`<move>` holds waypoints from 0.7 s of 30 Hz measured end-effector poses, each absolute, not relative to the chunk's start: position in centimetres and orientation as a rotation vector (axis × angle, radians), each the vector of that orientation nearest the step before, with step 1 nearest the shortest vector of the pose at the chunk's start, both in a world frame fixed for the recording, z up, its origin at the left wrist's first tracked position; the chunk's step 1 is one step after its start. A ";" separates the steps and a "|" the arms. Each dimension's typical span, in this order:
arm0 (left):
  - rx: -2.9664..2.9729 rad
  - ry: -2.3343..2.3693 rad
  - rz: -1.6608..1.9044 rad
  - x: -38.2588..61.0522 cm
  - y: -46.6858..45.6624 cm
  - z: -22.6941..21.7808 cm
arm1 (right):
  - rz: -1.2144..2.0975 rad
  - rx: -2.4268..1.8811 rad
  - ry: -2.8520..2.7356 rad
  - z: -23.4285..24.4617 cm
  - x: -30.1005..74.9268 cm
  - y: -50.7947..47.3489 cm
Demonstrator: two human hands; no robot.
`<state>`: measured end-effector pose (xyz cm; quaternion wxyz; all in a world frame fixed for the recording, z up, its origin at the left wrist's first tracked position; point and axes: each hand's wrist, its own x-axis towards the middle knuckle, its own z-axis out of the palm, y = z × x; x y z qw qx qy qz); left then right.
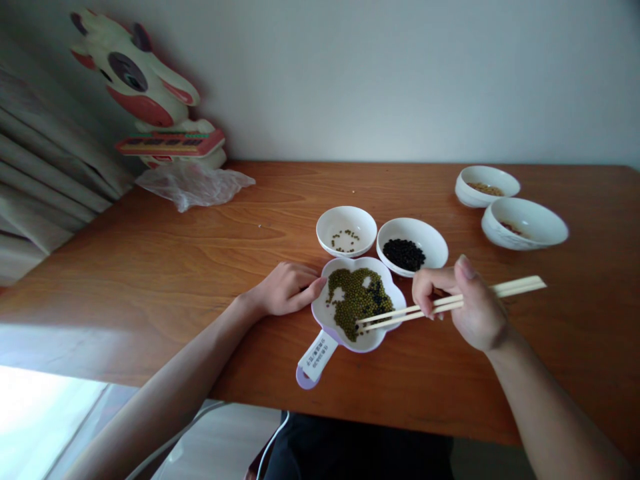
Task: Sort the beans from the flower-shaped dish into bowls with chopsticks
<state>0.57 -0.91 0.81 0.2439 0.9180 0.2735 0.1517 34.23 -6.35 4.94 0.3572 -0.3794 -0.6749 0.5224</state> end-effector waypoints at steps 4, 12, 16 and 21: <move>2.505 0.754 0.410 0.6 -0.9 0.8 | 1.332 -0.990 -1.744 4.7 34.3 -6.3; 2.517 0.728 0.419 0.6 -0.8 0.8 | 1.298 -0.970 -1.720 4.6 34.3 -6.4; 2.519 0.736 0.417 0.6 -0.9 0.8 | 1.253 -0.939 -1.646 5.3 34.2 -6.5; 2.525 0.748 0.408 0.5 -0.8 0.7 | 0.948 -0.819 -1.476 6.4 34.8 -6.1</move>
